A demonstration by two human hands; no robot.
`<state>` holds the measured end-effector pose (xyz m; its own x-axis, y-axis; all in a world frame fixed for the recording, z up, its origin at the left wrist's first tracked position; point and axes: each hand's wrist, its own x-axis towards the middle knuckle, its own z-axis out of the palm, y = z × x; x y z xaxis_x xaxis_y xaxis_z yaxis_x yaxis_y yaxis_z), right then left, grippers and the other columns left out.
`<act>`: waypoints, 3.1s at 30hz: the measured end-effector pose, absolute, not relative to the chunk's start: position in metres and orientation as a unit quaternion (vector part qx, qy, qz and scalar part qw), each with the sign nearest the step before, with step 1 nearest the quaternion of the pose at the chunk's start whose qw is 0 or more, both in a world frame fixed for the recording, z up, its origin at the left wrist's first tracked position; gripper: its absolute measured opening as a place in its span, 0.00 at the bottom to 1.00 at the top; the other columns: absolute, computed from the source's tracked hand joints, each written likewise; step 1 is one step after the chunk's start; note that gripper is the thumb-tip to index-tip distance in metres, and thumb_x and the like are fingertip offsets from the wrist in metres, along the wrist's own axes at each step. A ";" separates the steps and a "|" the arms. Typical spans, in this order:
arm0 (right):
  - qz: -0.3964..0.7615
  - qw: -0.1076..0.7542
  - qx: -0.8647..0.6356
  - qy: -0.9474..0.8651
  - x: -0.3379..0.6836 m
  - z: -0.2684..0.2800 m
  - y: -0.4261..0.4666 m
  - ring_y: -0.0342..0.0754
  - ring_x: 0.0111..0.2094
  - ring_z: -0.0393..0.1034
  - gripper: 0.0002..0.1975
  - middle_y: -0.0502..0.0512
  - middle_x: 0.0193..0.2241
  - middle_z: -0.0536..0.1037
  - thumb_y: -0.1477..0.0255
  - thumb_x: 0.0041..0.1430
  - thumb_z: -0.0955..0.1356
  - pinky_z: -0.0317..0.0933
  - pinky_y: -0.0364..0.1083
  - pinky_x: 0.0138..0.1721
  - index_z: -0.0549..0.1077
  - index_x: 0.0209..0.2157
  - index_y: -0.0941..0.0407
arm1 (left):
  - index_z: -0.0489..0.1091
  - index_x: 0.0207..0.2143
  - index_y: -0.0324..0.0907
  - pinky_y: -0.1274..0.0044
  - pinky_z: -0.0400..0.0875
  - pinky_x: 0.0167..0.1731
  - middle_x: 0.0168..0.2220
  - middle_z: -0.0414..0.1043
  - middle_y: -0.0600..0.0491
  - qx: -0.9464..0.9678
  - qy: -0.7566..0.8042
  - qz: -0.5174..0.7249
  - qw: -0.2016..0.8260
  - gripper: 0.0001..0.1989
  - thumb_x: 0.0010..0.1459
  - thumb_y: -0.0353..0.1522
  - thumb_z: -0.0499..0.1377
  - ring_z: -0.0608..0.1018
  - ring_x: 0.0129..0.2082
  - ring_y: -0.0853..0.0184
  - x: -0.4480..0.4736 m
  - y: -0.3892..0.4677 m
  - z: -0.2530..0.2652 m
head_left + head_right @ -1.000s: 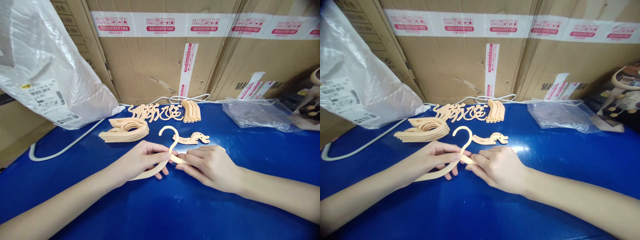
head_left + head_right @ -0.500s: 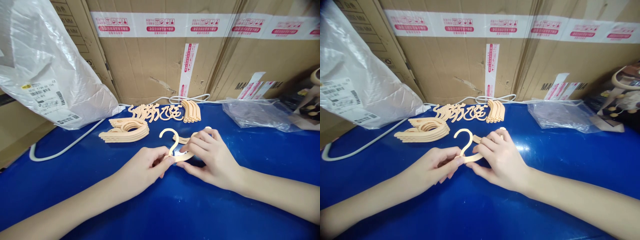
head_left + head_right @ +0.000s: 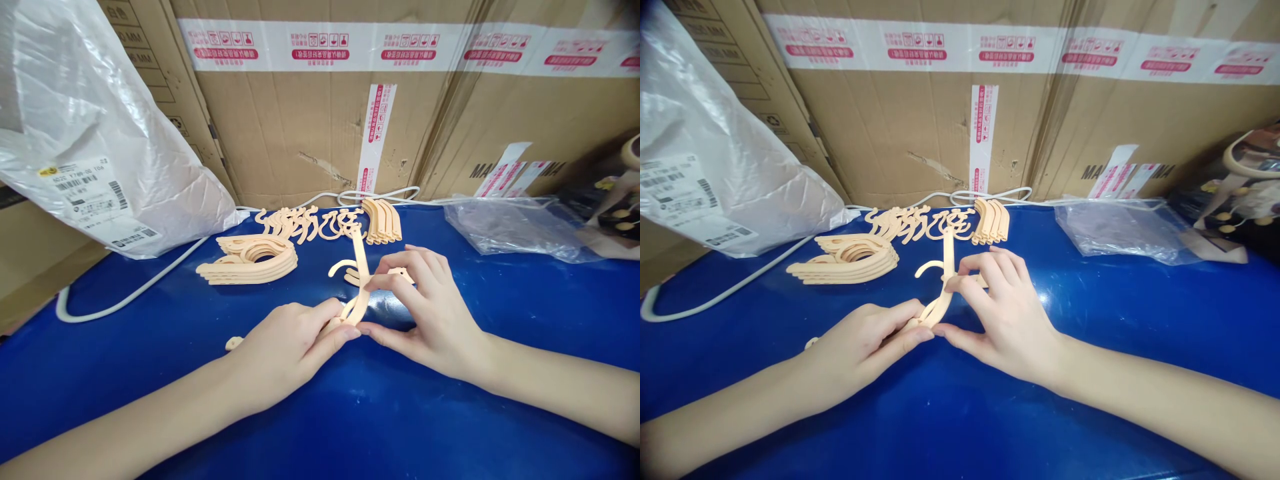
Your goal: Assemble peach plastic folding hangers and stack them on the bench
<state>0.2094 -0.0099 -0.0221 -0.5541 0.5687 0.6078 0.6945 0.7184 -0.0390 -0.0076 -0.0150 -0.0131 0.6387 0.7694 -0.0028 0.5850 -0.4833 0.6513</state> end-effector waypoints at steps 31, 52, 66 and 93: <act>0.118 0.312 -0.421 -0.844 0.216 -0.023 0.006 0.49 0.39 0.66 0.08 0.52 0.36 0.73 0.79 0.61 0.61 0.57 0.49 0.41 0.68 0.36 0.54 | 0.70 0.37 0.41 0.76 0.61 0.29 0.32 0.72 0.53 0.950 0.269 0.134 0.088 0.09 0.64 0.34 0.51 0.71 0.32 0.66 -0.009 -0.013 -0.020; -0.054 0.291 -0.439 -0.848 0.247 -0.008 0.037 0.51 0.37 0.67 0.07 0.52 0.37 0.77 0.77 0.62 0.63 0.52 0.50 0.36 0.70 0.31 0.53 | 0.42 0.67 0.41 0.60 0.40 0.64 0.68 0.40 0.45 0.931 0.307 0.055 0.191 0.53 0.47 0.60 0.55 0.48 0.67 0.53 0.000 0.010 -0.015; -0.005 0.238 -0.437 -0.867 0.248 -0.019 0.042 0.49 0.39 0.67 0.09 0.51 0.38 0.77 0.79 0.60 0.62 0.50 0.49 0.39 0.71 0.32 0.54 | 0.39 0.67 0.45 0.62 0.68 0.52 0.64 0.55 0.47 0.927 0.368 0.063 -0.035 0.44 0.57 0.51 0.55 0.68 0.58 0.51 -0.088 -0.055 -0.021; -0.025 0.183 -0.319 -0.930 0.229 -0.020 0.015 0.47 0.34 0.65 0.09 0.55 0.33 0.73 0.71 0.64 0.62 0.59 0.46 0.36 0.74 0.35 0.58 | 0.70 0.43 0.33 0.72 0.72 0.26 0.29 0.74 0.49 0.917 0.301 0.105 -0.239 0.18 0.59 0.18 0.43 0.78 0.27 0.61 -0.022 -0.021 -0.006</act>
